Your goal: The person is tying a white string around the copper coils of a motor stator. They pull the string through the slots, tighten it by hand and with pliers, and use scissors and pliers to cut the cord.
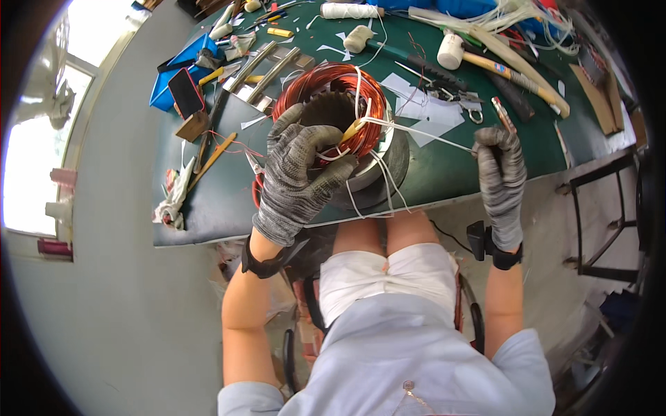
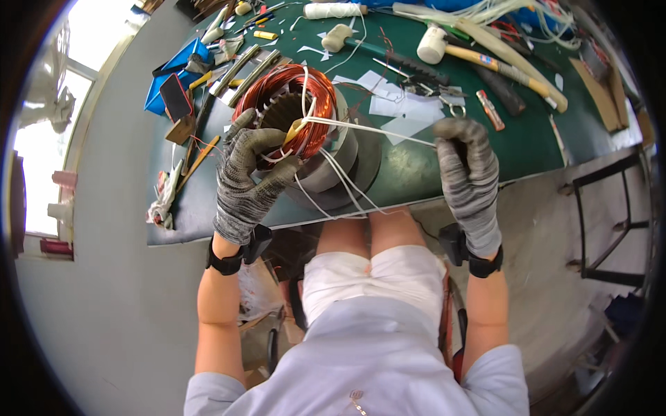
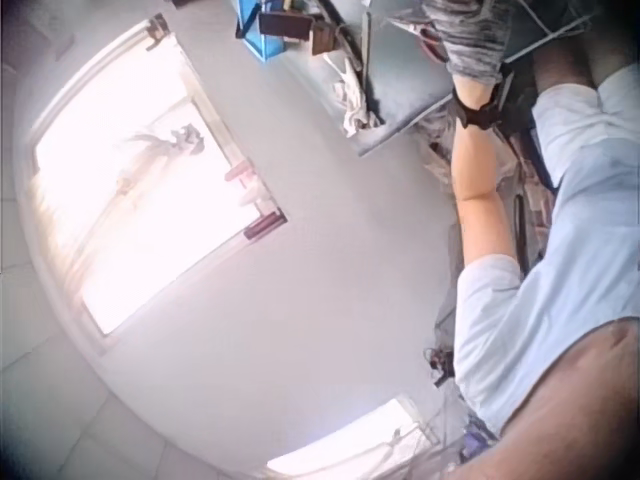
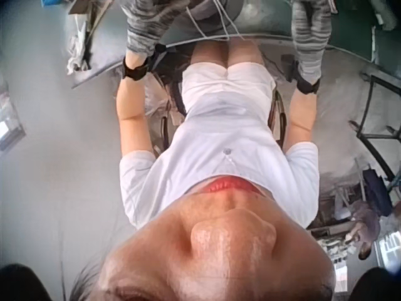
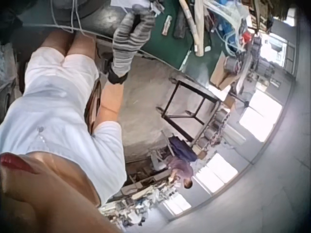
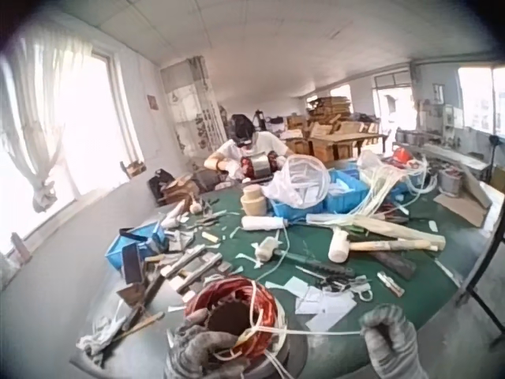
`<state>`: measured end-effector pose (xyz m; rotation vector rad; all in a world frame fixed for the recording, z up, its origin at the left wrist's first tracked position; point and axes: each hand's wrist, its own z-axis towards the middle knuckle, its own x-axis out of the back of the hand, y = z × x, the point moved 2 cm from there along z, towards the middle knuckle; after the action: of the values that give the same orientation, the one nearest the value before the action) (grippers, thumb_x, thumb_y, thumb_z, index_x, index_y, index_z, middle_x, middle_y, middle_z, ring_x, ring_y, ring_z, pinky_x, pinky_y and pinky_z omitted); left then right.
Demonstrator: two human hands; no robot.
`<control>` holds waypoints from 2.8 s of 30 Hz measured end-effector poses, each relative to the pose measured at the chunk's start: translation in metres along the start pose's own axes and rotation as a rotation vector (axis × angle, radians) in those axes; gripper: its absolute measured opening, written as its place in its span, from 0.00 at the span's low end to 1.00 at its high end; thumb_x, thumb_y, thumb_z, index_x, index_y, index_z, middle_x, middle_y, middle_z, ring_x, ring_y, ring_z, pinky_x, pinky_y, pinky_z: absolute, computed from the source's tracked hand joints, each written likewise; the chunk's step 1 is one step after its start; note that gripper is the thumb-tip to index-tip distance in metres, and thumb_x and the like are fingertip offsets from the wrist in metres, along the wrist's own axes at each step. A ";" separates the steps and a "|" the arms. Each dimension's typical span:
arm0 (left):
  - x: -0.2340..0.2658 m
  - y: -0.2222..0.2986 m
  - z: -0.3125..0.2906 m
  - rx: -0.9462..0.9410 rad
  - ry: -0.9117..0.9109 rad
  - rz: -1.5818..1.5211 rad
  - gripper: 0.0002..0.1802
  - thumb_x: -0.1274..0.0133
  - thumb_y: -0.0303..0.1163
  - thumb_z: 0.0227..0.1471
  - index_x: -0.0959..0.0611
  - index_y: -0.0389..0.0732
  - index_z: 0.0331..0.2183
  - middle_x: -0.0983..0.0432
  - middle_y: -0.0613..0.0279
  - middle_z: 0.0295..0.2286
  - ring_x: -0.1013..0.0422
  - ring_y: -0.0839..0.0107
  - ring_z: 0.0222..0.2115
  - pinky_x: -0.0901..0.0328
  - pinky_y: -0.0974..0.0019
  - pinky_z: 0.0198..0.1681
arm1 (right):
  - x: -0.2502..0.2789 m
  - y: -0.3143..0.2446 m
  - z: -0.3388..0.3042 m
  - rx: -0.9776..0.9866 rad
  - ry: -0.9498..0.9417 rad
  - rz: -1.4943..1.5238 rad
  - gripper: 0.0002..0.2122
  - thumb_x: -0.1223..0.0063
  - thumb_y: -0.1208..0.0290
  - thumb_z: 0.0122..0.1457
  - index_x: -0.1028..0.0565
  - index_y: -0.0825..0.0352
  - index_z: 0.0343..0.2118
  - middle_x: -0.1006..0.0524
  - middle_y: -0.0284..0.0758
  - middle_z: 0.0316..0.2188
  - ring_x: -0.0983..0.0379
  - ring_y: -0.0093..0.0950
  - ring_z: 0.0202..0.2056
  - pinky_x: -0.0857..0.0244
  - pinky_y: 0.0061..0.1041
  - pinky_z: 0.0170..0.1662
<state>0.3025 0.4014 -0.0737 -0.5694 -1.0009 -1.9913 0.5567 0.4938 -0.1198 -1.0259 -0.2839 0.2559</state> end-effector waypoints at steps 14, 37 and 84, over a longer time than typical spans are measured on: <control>-0.012 0.005 -0.002 0.063 0.075 -0.020 0.19 0.36 0.29 0.32 0.21 0.39 0.32 0.28 0.58 0.35 0.40 0.57 0.49 0.45 0.58 0.51 | 0.048 0.022 -0.024 -0.047 -0.197 0.513 0.19 0.58 0.65 0.57 0.38 0.65 0.51 0.32 0.37 0.41 0.35 0.25 0.37 0.36 0.22 0.38; -0.020 0.005 -0.002 -0.152 0.197 0.092 0.18 0.39 0.35 0.34 0.23 0.44 0.32 0.28 0.65 0.24 0.30 0.65 0.28 0.42 0.54 0.50 | -0.061 -0.040 0.041 0.180 -0.305 -0.528 0.13 0.41 0.70 0.44 0.28 0.66 0.33 0.30 0.32 0.31 0.33 0.23 0.34 0.37 0.23 0.39; -0.028 0.025 0.006 -0.026 -0.027 0.631 0.14 0.51 0.38 0.32 0.25 0.44 0.27 0.35 0.63 0.23 0.35 0.64 0.29 0.43 0.59 0.39 | -0.091 0.005 -0.017 -0.182 -0.107 0.295 0.14 0.58 0.58 0.59 0.30 0.65 0.29 0.31 0.29 0.21 0.37 0.17 0.20 0.44 0.15 0.23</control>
<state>0.3397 0.4102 -0.0786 -0.8112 -0.6945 -1.4374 0.4768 0.4518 -0.1420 -1.2366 -0.2555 0.5611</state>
